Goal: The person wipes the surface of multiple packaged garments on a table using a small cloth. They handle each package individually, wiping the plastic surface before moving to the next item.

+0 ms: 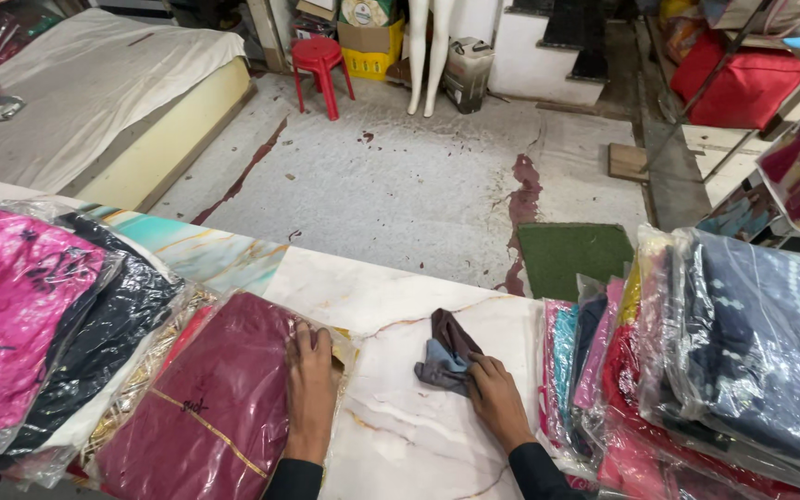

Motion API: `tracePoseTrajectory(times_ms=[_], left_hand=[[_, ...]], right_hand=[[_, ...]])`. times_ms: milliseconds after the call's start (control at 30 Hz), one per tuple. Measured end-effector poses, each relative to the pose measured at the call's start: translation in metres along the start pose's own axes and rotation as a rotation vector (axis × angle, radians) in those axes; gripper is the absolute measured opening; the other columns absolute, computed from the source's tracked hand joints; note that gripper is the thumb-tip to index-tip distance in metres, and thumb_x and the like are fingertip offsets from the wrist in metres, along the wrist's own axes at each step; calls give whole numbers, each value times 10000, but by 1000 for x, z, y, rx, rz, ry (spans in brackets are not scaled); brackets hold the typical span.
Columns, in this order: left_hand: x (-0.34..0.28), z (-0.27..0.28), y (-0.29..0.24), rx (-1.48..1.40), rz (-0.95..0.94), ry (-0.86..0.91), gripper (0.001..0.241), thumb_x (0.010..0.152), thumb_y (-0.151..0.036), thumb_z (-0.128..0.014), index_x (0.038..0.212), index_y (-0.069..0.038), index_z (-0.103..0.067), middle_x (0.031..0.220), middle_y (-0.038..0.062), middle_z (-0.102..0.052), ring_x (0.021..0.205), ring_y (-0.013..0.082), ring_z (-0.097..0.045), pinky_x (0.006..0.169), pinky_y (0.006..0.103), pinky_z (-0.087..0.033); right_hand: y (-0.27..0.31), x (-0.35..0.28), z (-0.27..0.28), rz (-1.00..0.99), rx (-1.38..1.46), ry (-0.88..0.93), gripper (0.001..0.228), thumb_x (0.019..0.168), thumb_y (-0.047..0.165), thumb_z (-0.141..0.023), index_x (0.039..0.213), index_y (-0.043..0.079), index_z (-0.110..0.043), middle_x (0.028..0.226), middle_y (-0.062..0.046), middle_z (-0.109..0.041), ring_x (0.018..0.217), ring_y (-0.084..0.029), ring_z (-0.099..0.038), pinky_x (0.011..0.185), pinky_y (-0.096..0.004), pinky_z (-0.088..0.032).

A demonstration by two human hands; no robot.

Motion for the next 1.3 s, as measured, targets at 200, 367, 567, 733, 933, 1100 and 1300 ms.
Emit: tracePoseTrajectory(times_ms=[200, 367, 567, 733, 933, 1100, 1300], left_hand=[[-15, -52, -76, -194, -267, 86, 573, 700, 62, -721, 1250, -39, -598, 1579, 267, -359, 1363, 535, -442, 961, 465, -565], [-54, -148, -170, -189, -668, 225, 304, 872, 30, -696, 1158, -22, -610, 1591, 233, -399, 1436, 528, -414, 980, 445, -569], [-71, -173, -196, -600, -685, 559, 552, 808, -166, -758, 1331, -92, -600, 1457, 200, -434, 1424, 474, -350, 1153, 609, -245], [-49, -115, -92, -525, -86, 349, 537, 905, -281, -721, 1406, -157, -576, 1603, 156, -337, 1392, 359, -417, 1151, 557, -339], [-63, -108, -9, -52, 311, 297, 884, 829, -317, -722, 1563, -72, -296, 1472, 228, -473, 1280, 352, -503, 1070, 521, -388], [-88, -155, 6, -1157, 821, 484, 607, 931, -297, -736, 1342, 91, -514, 1012, 193, -718, 886, 278, -702, 835, 378, -547], [-100, -165, 15, -1313, 698, 525, 325, 821, -208, -771, 1027, 44, -774, 871, 132, -818, 731, 178, -747, 705, 314, -566]], right_hand=[[-5, -2, 47, -643, 428, -102, 178, 950, 183, -669, 1034, 28, -695, 837, -110, -756, 708, -202, -681, 677, -343, -520], [5, 2, 86, -622, 613, -463, 153, 1000, 145, -667, 1061, 5, -669, 869, -89, -665, 762, -117, -573, 668, -289, -460], [10, 9, 99, -473, 423, -494, 83, 911, 78, -670, 944, 7, -645, 1251, -137, -698, 1151, -241, -640, 965, -351, -478], [-8, 10, 77, -447, 411, -469, 92, 844, 40, -658, 804, -4, -587, 1511, -189, -564, 1375, -330, -549, 1115, -425, -424], [-15, 34, 2, -433, 280, -221, 346, 863, 140, -618, 1156, -30, -545, 1553, -250, -450, 1419, -424, -430, 1204, -518, -272], [65, 27, -66, 223, 48, 363, 686, 1082, 433, -414, 1581, -26, -310, 1692, -256, -242, 1558, -435, -188, 1246, -581, -65], [-11, 41, -18, -49, -367, 420, 625, 1007, 561, -378, 1571, 291, -352, 1696, -48, -171, 1563, -268, -120, 1244, -580, -41]])
Point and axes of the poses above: each hand's wrist, its own x-axis towards the middle knuckle, its own z-axis out of the back of the hand, y = z × x, the point moved 3 cm from there along x, towards the middle knuckle
